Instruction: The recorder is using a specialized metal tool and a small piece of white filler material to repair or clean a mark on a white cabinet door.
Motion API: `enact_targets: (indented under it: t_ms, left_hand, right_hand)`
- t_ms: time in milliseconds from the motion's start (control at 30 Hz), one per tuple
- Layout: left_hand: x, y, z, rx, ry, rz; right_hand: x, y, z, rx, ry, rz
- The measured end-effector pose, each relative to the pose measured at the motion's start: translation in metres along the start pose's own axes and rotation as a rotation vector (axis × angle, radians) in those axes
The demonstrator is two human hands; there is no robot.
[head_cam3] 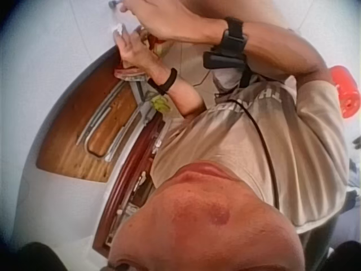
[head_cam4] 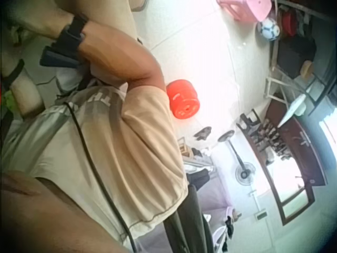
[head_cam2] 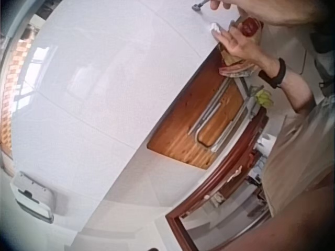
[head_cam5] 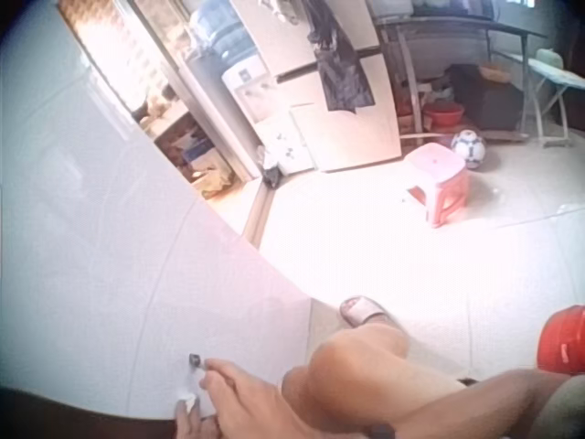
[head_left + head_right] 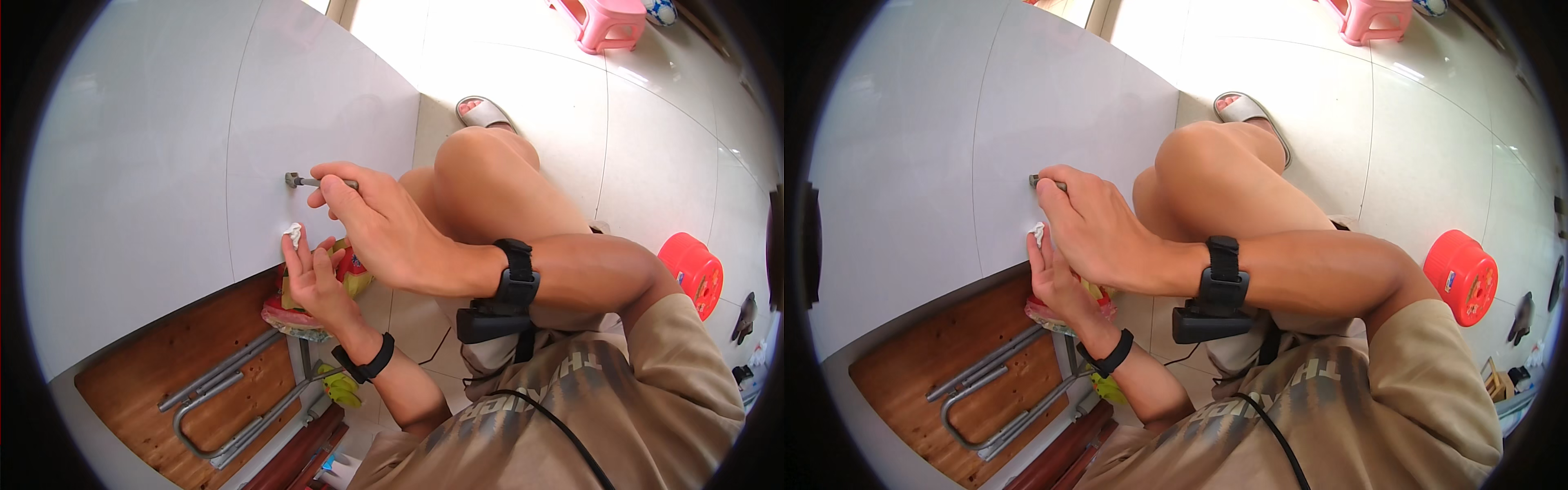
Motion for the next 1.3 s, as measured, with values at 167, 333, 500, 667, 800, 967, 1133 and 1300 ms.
enact_targets:
  t_ms: [167, 333, 500, 667, 800, 967, 1133, 1300]
  left_hand:
    - [-0.003, 0.005, 0.008, -0.034, 0.072, -0.067]
    - [-0.009, 0.002, 0.009, -0.050, 0.010, -0.096]
    - [-0.015, 0.005, -0.013, 0.014, -0.051, -0.129]
    - [-0.007, 0.013, -0.028, 0.006, -0.081, -0.187]
    - [-0.005, 0.011, -0.030, 0.022, -0.089, -0.181]
    - [-0.005, 0.018, -0.012, 0.062, -0.062, -0.130]
    - [-0.013, 0.018, 0.003, -0.004, 0.016, -0.133]
    - [-0.024, 0.024, 0.015, -0.094, 0.030, -0.133]
  right_hand:
    - [0.003, 0.002, 0.004, -0.025, 0.059, -0.031]
    - [-0.004, -0.001, 0.005, -0.039, 0.011, -0.009]
    - [-0.003, 0.000, 0.004, -0.071, 0.027, 0.011]
    - [0.002, -0.003, -0.023, -0.015, -0.099, -0.014]
    - [-0.001, -0.002, -0.015, -0.004, -0.077, -0.004]
    - [-0.003, -0.009, -0.009, -0.046, -0.002, -0.016]
    - [-0.011, -0.012, -0.020, 0.003, -0.098, 0.008]
    - [-0.018, -0.029, 0.000, 0.042, -0.015, 0.127]
Point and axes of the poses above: each hand's wrist, its own x-axis away from the middle knuckle, its own y-axis out of the palm, z = x × y, the point moved 9 cm from there along -x, towards the middle knuckle, and after that the axes turned 14 degrees about -z, right-handed, at the moved point
